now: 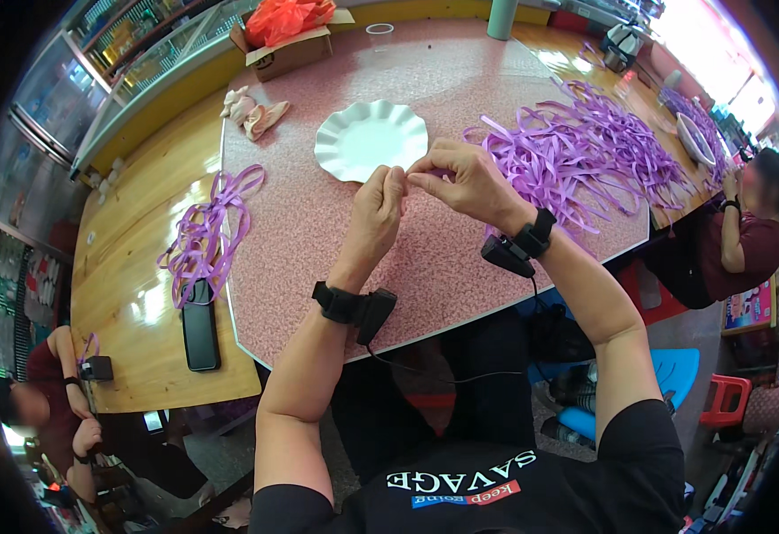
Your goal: Tie loops or knots in several purple plastic strips at a table.
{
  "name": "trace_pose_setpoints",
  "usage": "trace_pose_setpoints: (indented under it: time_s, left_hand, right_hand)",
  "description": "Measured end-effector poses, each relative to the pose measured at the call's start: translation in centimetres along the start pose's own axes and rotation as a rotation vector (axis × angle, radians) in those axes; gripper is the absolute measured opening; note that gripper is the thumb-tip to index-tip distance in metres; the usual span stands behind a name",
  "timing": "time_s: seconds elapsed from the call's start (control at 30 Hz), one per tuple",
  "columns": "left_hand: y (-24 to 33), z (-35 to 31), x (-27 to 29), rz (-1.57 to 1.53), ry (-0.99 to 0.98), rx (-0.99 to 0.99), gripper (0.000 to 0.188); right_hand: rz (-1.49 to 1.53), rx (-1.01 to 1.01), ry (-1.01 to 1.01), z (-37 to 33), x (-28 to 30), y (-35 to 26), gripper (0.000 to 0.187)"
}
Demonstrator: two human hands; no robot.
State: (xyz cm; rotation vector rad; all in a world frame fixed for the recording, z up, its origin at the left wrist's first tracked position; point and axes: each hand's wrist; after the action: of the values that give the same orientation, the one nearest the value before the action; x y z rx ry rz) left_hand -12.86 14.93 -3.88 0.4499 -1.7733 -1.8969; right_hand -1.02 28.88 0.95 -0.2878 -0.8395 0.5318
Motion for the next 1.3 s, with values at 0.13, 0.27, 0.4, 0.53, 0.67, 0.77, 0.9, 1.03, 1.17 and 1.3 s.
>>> trace_pose_setpoints:
  time_s: [0.13, 0.27, 0.4, 0.53, 0.67, 0.77, 0.9, 1.03, 1.17, 1.3]
  left_hand:
    - [0.0, 0.0, -0.6, -0.066, -0.024, -0.044, 0.032]
    - [0.4, -0.4, -0.9, -0.340, -0.068, 0.037, 0.032]
    - [0.3, -0.2, -0.2, -0.204, -0.171, 0.179, 0.034]
    - [-0.4, 0.1, -0.2, -0.126, -0.187, -0.015, 0.032]
    - [-0.6, -0.1, -0.3, -0.185, -0.195, -0.051, 0.024]
    - [-0.3, -0.2, -0.2, -0.273, -0.278, 0.017, 0.020]
    - [0.3, -0.2, -0.1, -0.337, -0.314, 0.024, 0.018]
    - [0.7, -0.3, 0.4, -0.418, -0.324, 0.010, 0.016]
    - [0.7, -0.3, 0.5, -0.556, -0.295, -0.003, 0.013]
    - [0.8, -0.1, 0.6, -0.603, -0.137, -0.007, 0.007]
  right_hand:
    - [0.048, -0.022, 0.000, -0.4, 0.3, -0.2, 0.010]
    - [0.080, -0.041, 0.027, -0.6, 0.5, -0.5, 0.010]
    - [0.009, 0.020, 0.026, -0.9, 0.7, -1.1, 0.008]
    - [-0.023, 0.004, 0.028, -1.2, 0.8, -1.3, 0.009]
    - [0.083, -0.124, -0.002, -1.4, 1.1, -1.1, 0.014]
    - [0.269, -0.332, -0.064, -1.1, 2.0, -0.6, 0.018]
    - [0.698, -0.591, -0.081, -0.8, 2.9, -0.2, 0.020]
    - [1.075, -0.765, -0.010, -0.7, 2.6, 0.7, 0.021]
    - [0.862, -0.726, 0.146, -0.9, 0.9, 1.3, 0.021]
    - [0.458, -0.516, 0.238, -1.8, -0.8, 0.1, 0.021]
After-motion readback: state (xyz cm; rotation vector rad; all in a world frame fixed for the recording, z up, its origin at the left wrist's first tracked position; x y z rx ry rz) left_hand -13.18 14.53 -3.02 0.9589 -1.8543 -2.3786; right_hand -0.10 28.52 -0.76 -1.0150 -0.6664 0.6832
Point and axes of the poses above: each hand's wrist, its own z-axis towards the middle knuckle, its own x-axis out of the back of the hand, y = z × x, and after that the axes turned 10 degrees about x, right-handed
